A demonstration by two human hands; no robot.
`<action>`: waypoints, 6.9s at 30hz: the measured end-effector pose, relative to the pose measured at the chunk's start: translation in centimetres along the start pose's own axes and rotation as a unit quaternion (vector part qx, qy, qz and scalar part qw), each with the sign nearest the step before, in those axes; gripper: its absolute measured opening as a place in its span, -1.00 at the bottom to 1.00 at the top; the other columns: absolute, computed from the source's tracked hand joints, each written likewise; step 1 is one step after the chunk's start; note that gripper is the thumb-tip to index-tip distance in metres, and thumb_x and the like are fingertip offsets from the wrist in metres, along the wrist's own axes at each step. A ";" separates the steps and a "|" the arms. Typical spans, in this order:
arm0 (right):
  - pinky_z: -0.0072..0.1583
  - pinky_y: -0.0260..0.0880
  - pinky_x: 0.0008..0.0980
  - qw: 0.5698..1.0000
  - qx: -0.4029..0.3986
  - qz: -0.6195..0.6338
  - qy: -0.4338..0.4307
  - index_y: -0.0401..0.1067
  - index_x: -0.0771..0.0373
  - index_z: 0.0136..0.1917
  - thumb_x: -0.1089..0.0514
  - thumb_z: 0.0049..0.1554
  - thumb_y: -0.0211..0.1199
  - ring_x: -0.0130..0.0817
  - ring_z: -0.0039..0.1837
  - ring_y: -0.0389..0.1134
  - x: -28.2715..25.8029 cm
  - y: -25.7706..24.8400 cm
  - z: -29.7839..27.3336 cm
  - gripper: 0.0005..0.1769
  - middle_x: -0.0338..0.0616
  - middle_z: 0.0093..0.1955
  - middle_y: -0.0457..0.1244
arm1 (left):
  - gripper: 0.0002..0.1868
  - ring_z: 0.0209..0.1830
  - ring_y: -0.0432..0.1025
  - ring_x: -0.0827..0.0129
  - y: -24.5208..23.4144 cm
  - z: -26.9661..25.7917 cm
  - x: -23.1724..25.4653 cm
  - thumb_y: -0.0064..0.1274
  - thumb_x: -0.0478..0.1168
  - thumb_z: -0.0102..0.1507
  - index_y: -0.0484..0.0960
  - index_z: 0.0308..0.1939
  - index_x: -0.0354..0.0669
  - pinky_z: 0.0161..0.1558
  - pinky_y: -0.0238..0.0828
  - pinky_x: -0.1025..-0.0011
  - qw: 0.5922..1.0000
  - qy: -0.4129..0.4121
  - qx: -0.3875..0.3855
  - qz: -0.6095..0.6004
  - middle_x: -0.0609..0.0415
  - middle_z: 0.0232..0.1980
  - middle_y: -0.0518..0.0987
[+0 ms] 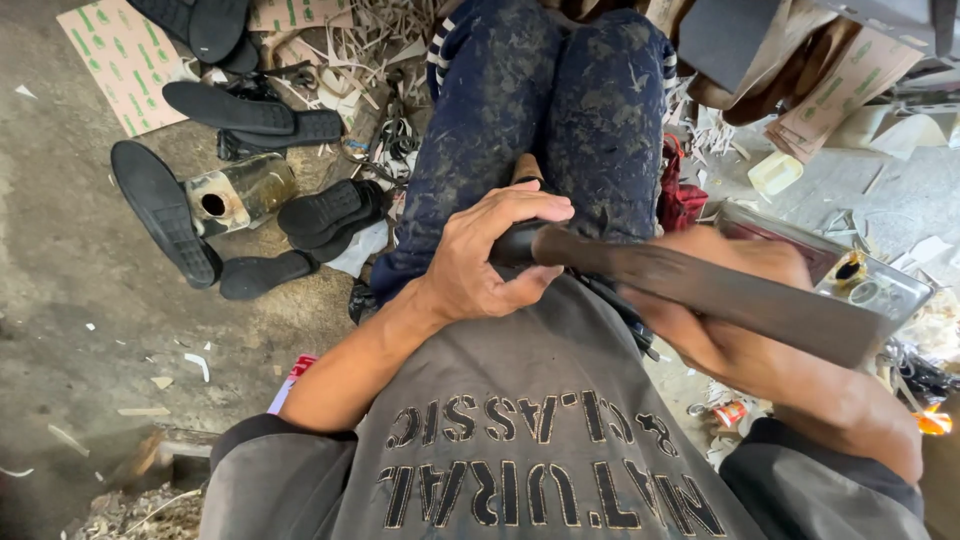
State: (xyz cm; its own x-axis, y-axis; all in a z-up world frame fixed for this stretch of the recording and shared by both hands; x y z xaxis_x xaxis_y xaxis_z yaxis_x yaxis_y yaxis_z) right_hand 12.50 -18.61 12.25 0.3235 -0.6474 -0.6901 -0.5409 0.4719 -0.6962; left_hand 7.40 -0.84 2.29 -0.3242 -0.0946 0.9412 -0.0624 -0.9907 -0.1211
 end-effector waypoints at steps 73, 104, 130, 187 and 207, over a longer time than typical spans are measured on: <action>-0.30 0.25 -0.50 0.997 -0.006 0.071 0.025 0.37 0.42 0.19 0.12 0.36 0.03 -0.52 -0.41 0.16 1.2 0.7 1.7 -0.70 -0.24 -0.32 0.26 | -0.66 -0.06 0.57 0.13 -0.8 0.9 -1.5 0.14 -0.18 0.28 0.48 0.08 -0.21 0.13 0.50 0.26 1.000 -0.010 0.020 -0.013 -0.01 0.00 0.62; -0.51 -0.04 -0.43 0.992 -0.084 -0.055 0.078 0.33 0.24 -0.30 0.12 0.39 0.07 -0.51 -0.58 -0.01 3.0 -0.4 3.6 -0.60 -0.32 -0.58 0.06 | -0.65 0.01 0.57 0.11 1.5 3.4 -3.1 0.14 -0.12 0.32 0.48 0.10 -0.21 0.13 0.44 0.24 0.999 -0.021 -0.019 0.023 -0.02 0.02 0.64; -0.24 0.33 0.00 0.870 0.347 -0.349 0.029 0.56 0.15 0.01 0.06 0.08 0.50 0.08 -0.15 0.39 32.0 -5.5 16.2 -0.74 0.05 -0.15 0.39 | -0.56 0.33 0.44 -0.07 -6.3 -1.4 -2.1 -0.07 -0.01 0.49 0.38 0.25 -0.30 0.48 0.38 0.01 0.920 -0.085 0.300 -0.236 -0.30 0.28 0.50; -0.23 0.34 -0.35 0.955 0.160 0.115 0.221 0.43 0.22 -0.16 0.06 0.42 0.12 -0.28 -0.40 0.30 10.2 8.8 4.5 -0.67 -0.21 -0.49 0.29 | 0.17 0.56 0.13 -0.15 4.0 -3.0 -10.4 0.23 0.26 0.13 -0.08 0.61 -0.08 0.47 0.15 -0.03 0.810 -0.563 -0.156 -0.049 -0.34 0.56 0.19; -0.20 0.37 -0.31 0.973 0.160 0.078 0.145 0.35 0.19 -0.24 0.05 0.40 0.19 -0.17 -0.42 0.34 10.9 7.2 6.1 -0.62 -0.25 -0.55 0.25 | 0.15 0.54 0.15 -0.13 4.5 -3.0 -9.8 0.20 0.28 0.14 -0.07 0.60 -0.10 0.46 0.17 -0.01 0.799 -0.575 -0.174 -0.044 -0.35 0.54 0.22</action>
State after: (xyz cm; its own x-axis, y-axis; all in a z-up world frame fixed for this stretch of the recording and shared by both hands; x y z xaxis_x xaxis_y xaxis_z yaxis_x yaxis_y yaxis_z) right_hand 16.88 -18.69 -1.49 -0.0017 -0.6733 -0.7393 -0.2809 0.7099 -0.6459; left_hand 7.44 -4.10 -8.44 0.7634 -0.2526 0.5945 -0.3612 -0.9300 0.0686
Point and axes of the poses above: each hand's wrist, its own z-axis towards the middle knuckle, its own y-axis out of the palm, x = y × z, the point moved 8 cm from there along z, towards the middle knuckle
